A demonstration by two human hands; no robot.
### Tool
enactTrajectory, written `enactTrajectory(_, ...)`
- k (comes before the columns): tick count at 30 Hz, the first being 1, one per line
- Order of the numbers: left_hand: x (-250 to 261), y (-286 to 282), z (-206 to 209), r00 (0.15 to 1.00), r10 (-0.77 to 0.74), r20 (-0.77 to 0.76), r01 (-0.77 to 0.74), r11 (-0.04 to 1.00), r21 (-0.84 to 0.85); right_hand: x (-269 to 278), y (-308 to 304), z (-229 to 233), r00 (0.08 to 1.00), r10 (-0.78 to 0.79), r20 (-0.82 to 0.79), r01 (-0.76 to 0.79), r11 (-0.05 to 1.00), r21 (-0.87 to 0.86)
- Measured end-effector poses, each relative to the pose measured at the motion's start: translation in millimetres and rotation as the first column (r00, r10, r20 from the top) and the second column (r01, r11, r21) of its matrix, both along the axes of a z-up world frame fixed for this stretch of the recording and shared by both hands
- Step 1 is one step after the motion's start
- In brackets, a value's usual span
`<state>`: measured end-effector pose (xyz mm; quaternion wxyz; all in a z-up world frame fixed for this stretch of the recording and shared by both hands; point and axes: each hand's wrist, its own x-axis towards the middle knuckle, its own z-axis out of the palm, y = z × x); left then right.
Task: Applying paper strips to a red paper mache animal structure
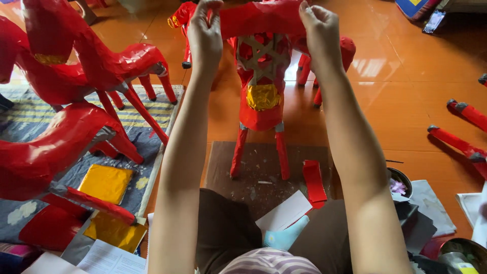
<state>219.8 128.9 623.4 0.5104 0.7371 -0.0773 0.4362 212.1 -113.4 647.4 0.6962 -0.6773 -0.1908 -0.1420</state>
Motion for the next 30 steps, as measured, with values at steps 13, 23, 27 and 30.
enactTrajectory(13,13.8,-13.3,-18.9,0.996,-0.082,-0.046,0.085,0.993,0.081,16.2,10.1,-33.0,0.985,0.099,-0.142,-0.073,0.982,0.177)
enactTrajectory(23,17.7,-18.7,-27.4,0.985,-0.166,-0.050,0.166,0.986,0.009,24.9,19.2,-44.1,0.995,0.086,-0.056,-0.071,0.971,0.228)
enactTrajectory(27,20.1,-18.5,-33.2,0.960,-0.255,-0.114,0.242,0.963,-0.116,22.4,23.7,-54.0,0.977,0.145,0.158,-0.184,0.945,0.269)
enactTrajectory(30,21.5,-19.1,-37.8,0.950,-0.305,-0.064,0.292,0.943,-0.161,27.7,28.8,-63.0,0.963,0.224,0.149,-0.265,0.879,0.396)
